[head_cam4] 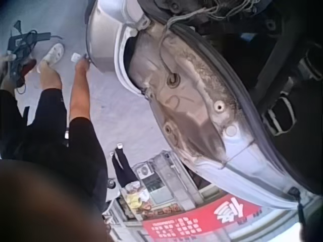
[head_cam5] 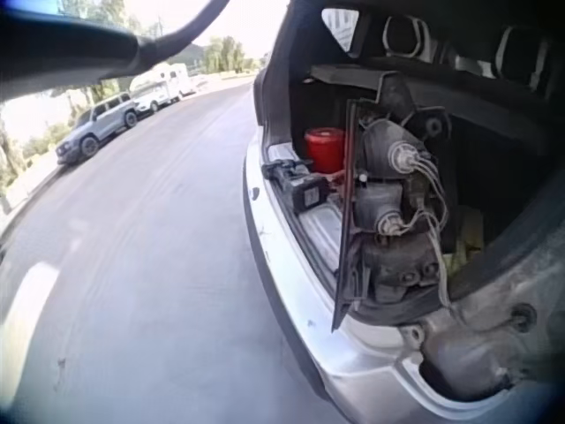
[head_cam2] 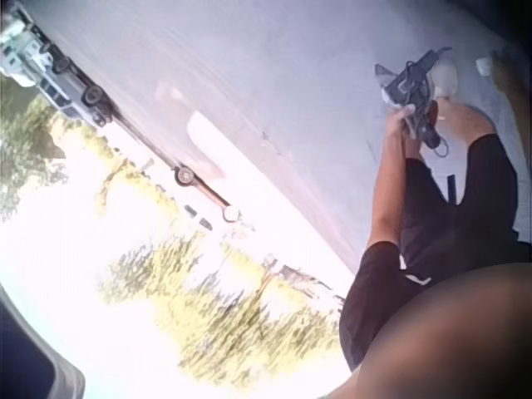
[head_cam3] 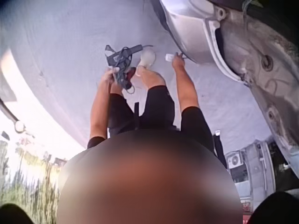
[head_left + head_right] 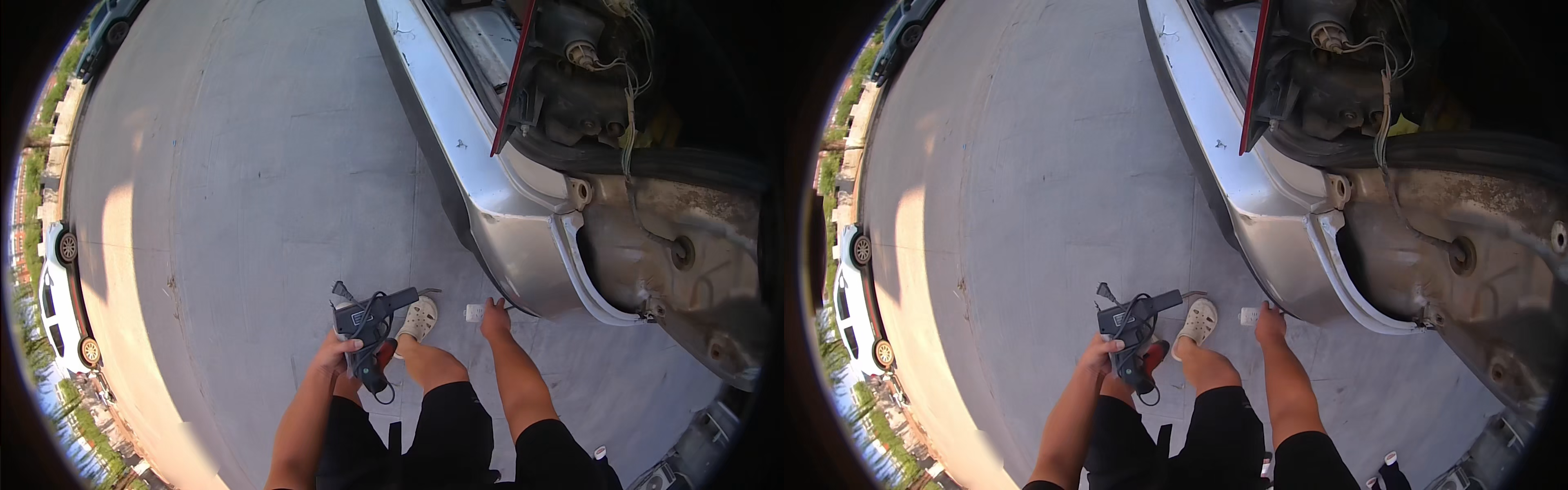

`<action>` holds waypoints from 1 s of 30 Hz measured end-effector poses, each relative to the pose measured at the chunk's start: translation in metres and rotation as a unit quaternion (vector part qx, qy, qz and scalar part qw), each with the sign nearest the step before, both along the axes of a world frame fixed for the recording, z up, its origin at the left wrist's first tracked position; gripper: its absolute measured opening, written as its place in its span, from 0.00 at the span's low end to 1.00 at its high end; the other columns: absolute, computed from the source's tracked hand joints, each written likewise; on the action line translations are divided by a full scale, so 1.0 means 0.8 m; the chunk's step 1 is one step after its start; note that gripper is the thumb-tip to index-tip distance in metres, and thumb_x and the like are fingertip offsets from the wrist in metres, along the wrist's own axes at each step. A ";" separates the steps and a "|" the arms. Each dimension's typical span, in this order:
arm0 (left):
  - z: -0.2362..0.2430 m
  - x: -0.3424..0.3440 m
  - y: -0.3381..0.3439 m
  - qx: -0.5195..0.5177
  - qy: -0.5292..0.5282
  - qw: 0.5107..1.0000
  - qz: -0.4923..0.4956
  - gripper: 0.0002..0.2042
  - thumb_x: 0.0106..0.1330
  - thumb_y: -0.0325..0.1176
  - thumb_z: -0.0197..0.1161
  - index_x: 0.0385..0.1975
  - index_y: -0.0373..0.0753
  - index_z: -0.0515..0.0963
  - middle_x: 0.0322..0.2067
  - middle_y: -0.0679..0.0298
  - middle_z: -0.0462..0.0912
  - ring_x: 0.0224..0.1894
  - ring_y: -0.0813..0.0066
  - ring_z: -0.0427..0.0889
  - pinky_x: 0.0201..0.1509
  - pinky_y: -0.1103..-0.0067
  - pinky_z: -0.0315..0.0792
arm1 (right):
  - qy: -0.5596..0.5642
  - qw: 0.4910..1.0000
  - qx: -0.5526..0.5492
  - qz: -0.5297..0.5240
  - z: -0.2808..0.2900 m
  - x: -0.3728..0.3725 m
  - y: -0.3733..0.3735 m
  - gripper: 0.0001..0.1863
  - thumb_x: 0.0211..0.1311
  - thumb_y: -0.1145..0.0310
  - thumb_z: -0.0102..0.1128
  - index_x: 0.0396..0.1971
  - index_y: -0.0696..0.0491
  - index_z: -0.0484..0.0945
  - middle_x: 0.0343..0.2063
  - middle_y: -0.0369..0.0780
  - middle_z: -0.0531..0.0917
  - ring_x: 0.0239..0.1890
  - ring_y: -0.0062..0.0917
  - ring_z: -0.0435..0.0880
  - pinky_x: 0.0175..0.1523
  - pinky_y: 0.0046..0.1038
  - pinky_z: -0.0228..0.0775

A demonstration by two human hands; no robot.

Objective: The person sits on the ground and uses a heat gun to apply heat to the rear bumper of a silver car. They then use a metal tool to press and smooth the heated area, likely to fix a dent or seam. The person repeats this process on different sections of the bumper.

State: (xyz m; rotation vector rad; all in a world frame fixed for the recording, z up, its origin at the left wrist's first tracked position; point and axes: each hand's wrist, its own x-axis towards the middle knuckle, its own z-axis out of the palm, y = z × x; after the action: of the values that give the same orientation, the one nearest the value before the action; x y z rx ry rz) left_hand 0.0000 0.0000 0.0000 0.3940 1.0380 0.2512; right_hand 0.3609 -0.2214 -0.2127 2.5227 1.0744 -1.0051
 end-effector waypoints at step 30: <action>-0.433 0.328 0.068 -0.080 -0.145 0.837 -0.521 0.21 0.56 0.29 0.80 0.50 0.30 0.83 0.40 0.58 0.90 0.37 0.66 0.90 0.41 0.68 0.86 | 0.258 0.278 0.509 -0.773 -0.170 -0.154 0.112 0.28 0.74 0.41 0.60 0.62 0.45 0.76 0.55 0.34 0.82 0.63 0.31 0.76 0.66 0.47 0.66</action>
State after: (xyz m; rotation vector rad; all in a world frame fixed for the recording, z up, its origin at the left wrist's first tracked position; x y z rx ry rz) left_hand 0.2624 0.0546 -0.3466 0.6895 0.4236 -0.7397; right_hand 0.2379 -0.1318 -0.3488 -1.0640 0.7806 0.4697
